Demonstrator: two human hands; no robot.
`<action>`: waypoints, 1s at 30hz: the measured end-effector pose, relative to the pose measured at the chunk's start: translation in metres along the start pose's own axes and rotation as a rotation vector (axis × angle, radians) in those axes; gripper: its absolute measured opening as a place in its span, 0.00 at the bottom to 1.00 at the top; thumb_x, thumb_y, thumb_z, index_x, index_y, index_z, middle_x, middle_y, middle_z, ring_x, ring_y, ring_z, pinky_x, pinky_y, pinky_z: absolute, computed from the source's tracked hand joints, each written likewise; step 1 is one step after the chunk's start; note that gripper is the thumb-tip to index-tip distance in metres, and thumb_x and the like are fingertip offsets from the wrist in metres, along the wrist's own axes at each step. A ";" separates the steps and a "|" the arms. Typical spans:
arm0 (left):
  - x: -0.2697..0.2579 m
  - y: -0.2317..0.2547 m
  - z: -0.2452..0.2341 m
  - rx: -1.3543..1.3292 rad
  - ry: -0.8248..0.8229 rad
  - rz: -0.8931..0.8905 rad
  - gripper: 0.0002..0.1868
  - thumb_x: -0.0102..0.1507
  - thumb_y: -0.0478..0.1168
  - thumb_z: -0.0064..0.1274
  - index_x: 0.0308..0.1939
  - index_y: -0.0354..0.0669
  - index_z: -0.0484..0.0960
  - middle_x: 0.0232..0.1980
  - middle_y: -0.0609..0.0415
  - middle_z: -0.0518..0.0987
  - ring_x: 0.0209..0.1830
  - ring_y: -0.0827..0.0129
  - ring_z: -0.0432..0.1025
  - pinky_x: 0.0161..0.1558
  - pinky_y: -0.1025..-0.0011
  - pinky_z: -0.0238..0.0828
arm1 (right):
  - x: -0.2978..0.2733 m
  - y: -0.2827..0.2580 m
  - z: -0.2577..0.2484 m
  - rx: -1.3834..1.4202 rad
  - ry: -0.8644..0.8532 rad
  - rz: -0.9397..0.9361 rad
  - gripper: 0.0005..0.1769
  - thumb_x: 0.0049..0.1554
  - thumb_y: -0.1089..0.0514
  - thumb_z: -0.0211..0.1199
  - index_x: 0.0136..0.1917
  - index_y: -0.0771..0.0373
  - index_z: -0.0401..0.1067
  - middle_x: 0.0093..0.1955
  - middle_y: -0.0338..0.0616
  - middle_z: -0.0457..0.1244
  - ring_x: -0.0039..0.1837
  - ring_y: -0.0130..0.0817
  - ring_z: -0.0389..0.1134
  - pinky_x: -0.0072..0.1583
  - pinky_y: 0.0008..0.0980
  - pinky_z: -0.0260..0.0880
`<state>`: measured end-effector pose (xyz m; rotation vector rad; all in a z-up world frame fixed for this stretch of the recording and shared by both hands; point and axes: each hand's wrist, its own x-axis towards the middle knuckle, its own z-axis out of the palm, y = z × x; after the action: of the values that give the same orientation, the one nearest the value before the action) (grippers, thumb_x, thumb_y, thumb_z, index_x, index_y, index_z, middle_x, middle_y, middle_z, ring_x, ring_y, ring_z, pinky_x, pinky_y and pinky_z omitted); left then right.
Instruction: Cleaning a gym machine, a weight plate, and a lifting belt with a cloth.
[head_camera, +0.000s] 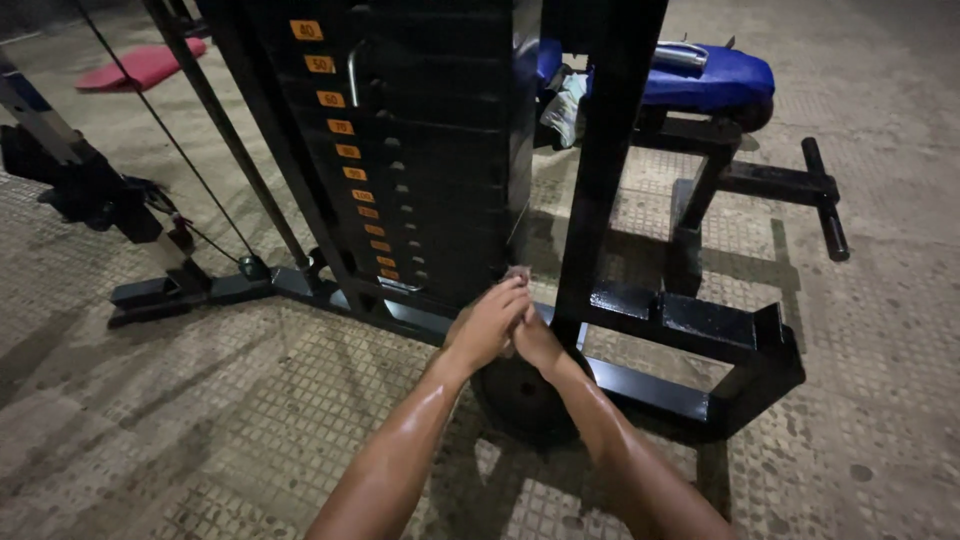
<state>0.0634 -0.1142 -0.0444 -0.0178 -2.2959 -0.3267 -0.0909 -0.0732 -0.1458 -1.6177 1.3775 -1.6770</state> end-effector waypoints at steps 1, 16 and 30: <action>0.006 0.006 -0.003 -0.004 -0.002 -0.001 0.27 0.54 0.26 0.56 0.60 0.35 0.77 0.66 0.44 0.74 0.74 0.45 0.63 0.72 0.55 0.62 | 0.000 -0.005 -0.001 -0.001 0.002 0.004 0.22 0.65 0.65 0.50 0.72 0.66 0.61 0.66 0.58 0.63 0.68 0.47 0.65 0.66 0.40 0.67; 0.018 0.018 -0.018 0.104 0.077 -0.150 0.30 0.53 0.30 0.57 0.62 0.41 0.78 0.67 0.51 0.76 0.63 0.53 0.70 0.61 0.61 0.72 | 0.020 -0.054 0.003 0.138 0.184 0.126 0.30 0.58 0.67 0.47 0.74 0.63 0.61 0.60 0.49 0.66 0.60 0.38 0.69 0.59 0.34 0.70; 0.039 0.046 -0.036 0.182 -0.010 -0.148 0.34 0.50 0.30 0.58 0.63 0.40 0.74 0.65 0.47 0.75 0.61 0.49 0.69 0.60 0.58 0.73 | 0.034 -0.057 0.000 0.249 0.302 0.253 0.31 0.64 0.63 0.44 0.80 0.62 0.51 0.71 0.44 0.61 0.70 0.34 0.62 0.68 0.31 0.61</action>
<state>0.0687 -0.0820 0.0177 0.2431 -2.3340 -0.1922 -0.0801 -0.0788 -0.0808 -1.0403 1.3763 -1.9011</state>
